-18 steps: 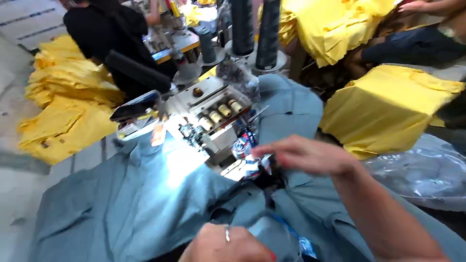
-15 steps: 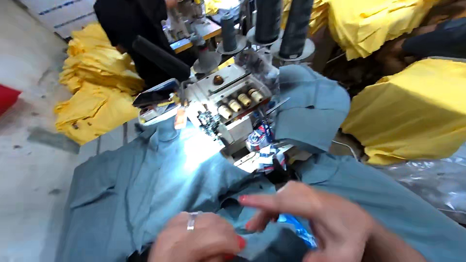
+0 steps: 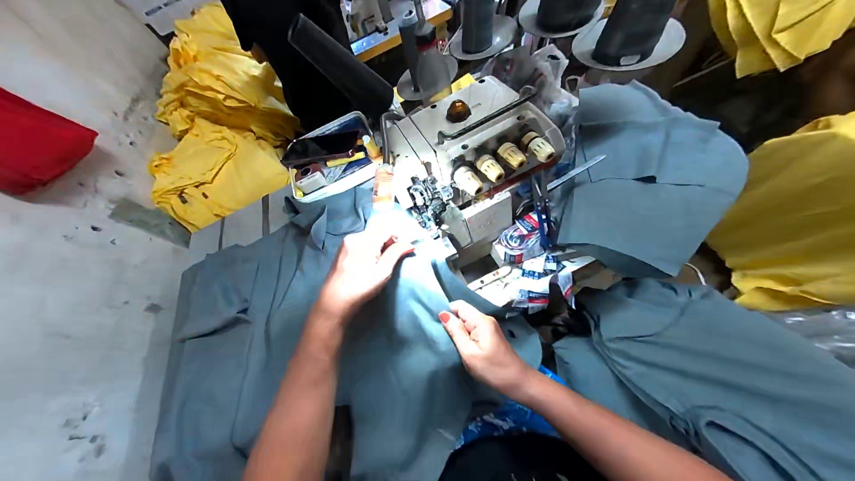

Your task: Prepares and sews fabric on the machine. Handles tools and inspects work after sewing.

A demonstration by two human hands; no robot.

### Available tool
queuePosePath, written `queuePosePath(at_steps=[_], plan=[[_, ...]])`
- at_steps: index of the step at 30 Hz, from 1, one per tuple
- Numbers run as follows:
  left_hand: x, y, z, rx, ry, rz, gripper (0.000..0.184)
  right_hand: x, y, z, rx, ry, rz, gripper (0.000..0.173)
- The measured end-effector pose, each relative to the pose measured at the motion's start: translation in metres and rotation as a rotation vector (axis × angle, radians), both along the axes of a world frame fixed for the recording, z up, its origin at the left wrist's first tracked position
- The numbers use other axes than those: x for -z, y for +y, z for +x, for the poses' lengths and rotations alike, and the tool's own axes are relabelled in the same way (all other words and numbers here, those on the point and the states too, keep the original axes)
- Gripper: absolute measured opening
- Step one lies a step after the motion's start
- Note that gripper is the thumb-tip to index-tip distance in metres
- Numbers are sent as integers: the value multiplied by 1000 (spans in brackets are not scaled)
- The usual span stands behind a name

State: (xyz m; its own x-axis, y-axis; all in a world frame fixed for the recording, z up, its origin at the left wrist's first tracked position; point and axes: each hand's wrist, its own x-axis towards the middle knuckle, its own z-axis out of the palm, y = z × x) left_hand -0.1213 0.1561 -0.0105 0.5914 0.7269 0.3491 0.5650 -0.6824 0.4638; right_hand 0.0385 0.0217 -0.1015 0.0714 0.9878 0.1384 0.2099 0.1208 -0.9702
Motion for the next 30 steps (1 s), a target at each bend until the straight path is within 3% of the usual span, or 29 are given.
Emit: queuePosePath(at_steps=[4,12,20,24,27,30], plan=[[28,18,18,20,-15,-1,14,36,22,8,269,-328,272,27],[32,23,21,43,39,30,18,45,29,10,196,-238,277,25],[39,15,19,35,23,62,9,44,19,7,190,-189,260,25],[41,-19,36,-119,197,312,16,36,16,6,218,-156,275,26],[59,-43,42,-174,258,210,39,31,15,9,246,-175,291,25],[69,-42,43,-152,179,166,43,26,18,13,277,-195,303,24]])
